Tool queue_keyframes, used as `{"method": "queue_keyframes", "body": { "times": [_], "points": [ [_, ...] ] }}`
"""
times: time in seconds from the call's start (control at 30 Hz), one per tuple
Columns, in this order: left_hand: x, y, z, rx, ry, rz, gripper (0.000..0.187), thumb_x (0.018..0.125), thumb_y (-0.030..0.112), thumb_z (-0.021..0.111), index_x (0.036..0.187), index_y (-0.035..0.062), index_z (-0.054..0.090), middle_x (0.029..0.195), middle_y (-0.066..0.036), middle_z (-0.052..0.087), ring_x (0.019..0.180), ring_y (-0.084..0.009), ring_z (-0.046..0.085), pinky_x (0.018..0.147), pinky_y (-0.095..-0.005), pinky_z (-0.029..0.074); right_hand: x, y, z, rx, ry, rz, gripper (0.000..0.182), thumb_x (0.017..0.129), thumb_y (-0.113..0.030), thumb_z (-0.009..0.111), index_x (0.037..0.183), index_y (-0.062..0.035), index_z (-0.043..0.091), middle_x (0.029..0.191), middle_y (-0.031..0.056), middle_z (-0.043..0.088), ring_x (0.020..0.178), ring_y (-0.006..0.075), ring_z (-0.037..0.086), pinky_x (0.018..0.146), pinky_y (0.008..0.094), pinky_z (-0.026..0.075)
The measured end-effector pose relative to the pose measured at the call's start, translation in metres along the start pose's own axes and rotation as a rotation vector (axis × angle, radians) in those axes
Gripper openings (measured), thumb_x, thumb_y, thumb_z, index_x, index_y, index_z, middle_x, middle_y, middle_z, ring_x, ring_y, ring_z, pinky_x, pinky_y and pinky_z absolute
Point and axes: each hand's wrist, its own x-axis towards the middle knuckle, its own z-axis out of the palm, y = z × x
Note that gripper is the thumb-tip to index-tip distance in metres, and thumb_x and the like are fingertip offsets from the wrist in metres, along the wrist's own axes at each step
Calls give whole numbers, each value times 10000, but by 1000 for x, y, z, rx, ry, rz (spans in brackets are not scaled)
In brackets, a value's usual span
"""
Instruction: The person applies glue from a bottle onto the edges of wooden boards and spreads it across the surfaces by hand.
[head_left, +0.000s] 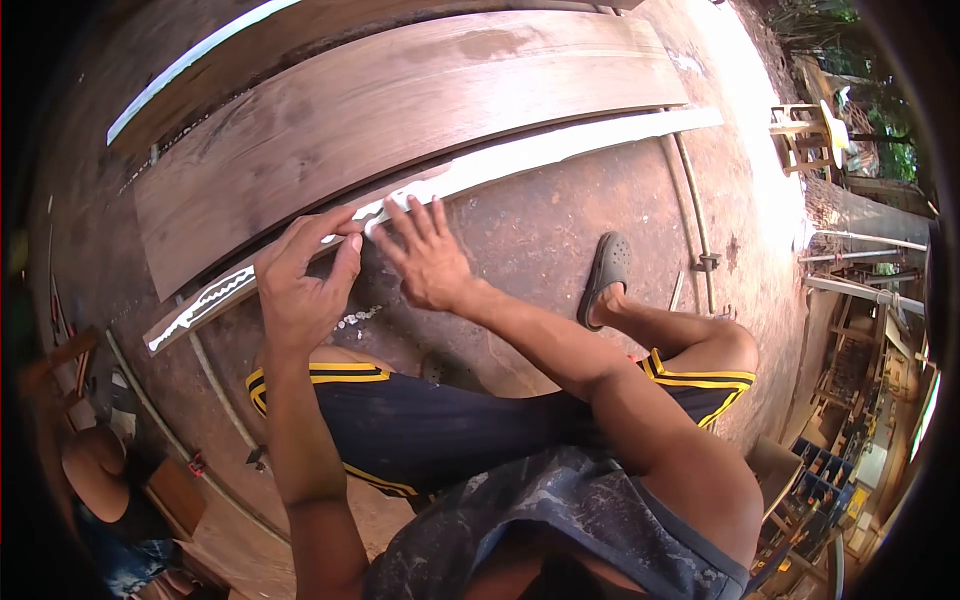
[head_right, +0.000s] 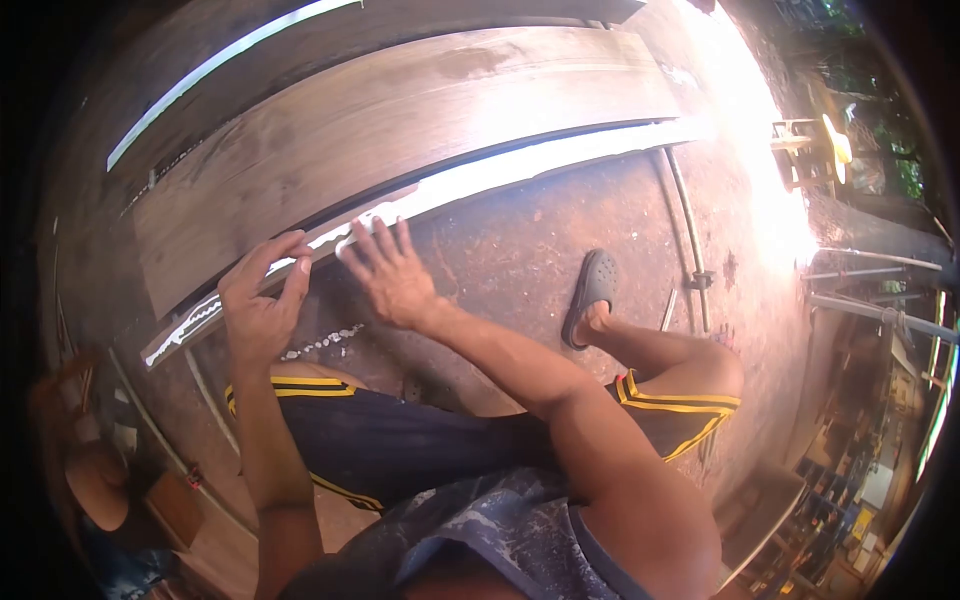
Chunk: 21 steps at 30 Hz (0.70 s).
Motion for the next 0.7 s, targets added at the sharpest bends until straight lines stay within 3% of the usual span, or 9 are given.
{"method": "queue_keyframes", "body": {
  "times": [0.13, 0.2, 0.27, 0.4, 0.43, 0.5, 0.57, 0.6, 0.7],
  "points": [
    [-14, -1, -13, -4, 57, -108, 274, 865, -43, 728, 1137, -1, 734, 904, -108, 741, 800, -193, 711, 724, -294, 546, -8, 34, -5, 38, 203, 338, 807, 946, -304, 582, 1642, -83, 239, 1697, 307, 41, 1567, 506, 78, 1246, 678, 49],
    [-20, -3, -20, -24, 81, -159, 273, 871, -36, 725, 1142, 1, 733, 903, -103, 741, 795, -192, 710, 721, -295, 543, -7, 60, -19, -80, 4, 546, 849, 916, -322, 622, 1634, -56, 253, 1693, 319, 37, 1566, 513, 62, 1247, 673, 41],
    [-26, -9, -23, 51, 81, -133, 268, 884, -27, 721, 1150, -1, 730, 894, -95, 740, 756, -178, 697, 707, -296, 536, 4, 58, -5, -84, 43, 510, 878, 897, -312, 635, 1636, -46, 244, 1699, 307, 37, 1573, 499, 47, 1248, 671, 28],
    [-25, -10, -24, 40, 82, -91, 262, 892, -26, 715, 1153, -3, 729, 890, -91, 740, 719, -166, 683, 700, -298, 534, 46, -9, -4, -52, 122, -124, 819, 919, -214, 520, 1661, -104, 191, 1714, 263, -5, 1570, 501, 3, 1264, 639, 22],
    [-27, -15, -22, 16, 103, -116, 256, 894, -25, 713, 1149, -5, 729, 887, -93, 741, 710, -162, 679, 696, -297, 534, 42, -13, -12, -53, 122, -115, 819, 919, -214, 520, 1661, -104, 191, 1714, 263, -5, 1570, 501, 3, 1264, 639, 22],
    [-30, -18, -23, -18, 131, -143, 251, 896, -25, 712, 1146, -7, 730, 884, -96, 741, 700, -157, 675, 691, -297, 533, 35, -18, -30, -28, 90, -8, 815, 920, -215, 521, 1656, -99, 190, 1712, 269, 25, 1577, 480, 21, 1263, 644, 39],
    [-32, -15, -30, 46, 161, -110, 251, 891, -27, 717, 1141, -10, 730, 877, -100, 741, 700, -153, 676, 697, -296, 533, 19, 25, -16, -159, 30, 235, 841, 900, -183, 556, 1650, -91, 186, 1694, 278, 118, 1572, 435, 102, 1239, 616, 188],
    [-33, -14, -33, 43, 170, -114, 251, 891, -27, 717, 1141, -10, 730, 877, -100, 741, 700, -153, 676, 697, -296, 533, 3, 52, -26, -70, -2, 361, 878, 908, -292, 610, 1648, -63, 196, 1687, 316, 119, 1571, 489, 97, 1247, 654, 119],
    [-36, -12, -33, -39, 172, -133, 245, 886, -35, 721, 1130, -18, 730, 878, -103, 745, 679, -159, 681, 678, -282, 534, -25, 93, -27, -128, -73, 618, 966, 830, -226, 628, 1661, -80, 157, 1706, 294, -3, 1578, 475, 76, 1262, 638, 84]
  ]
}}
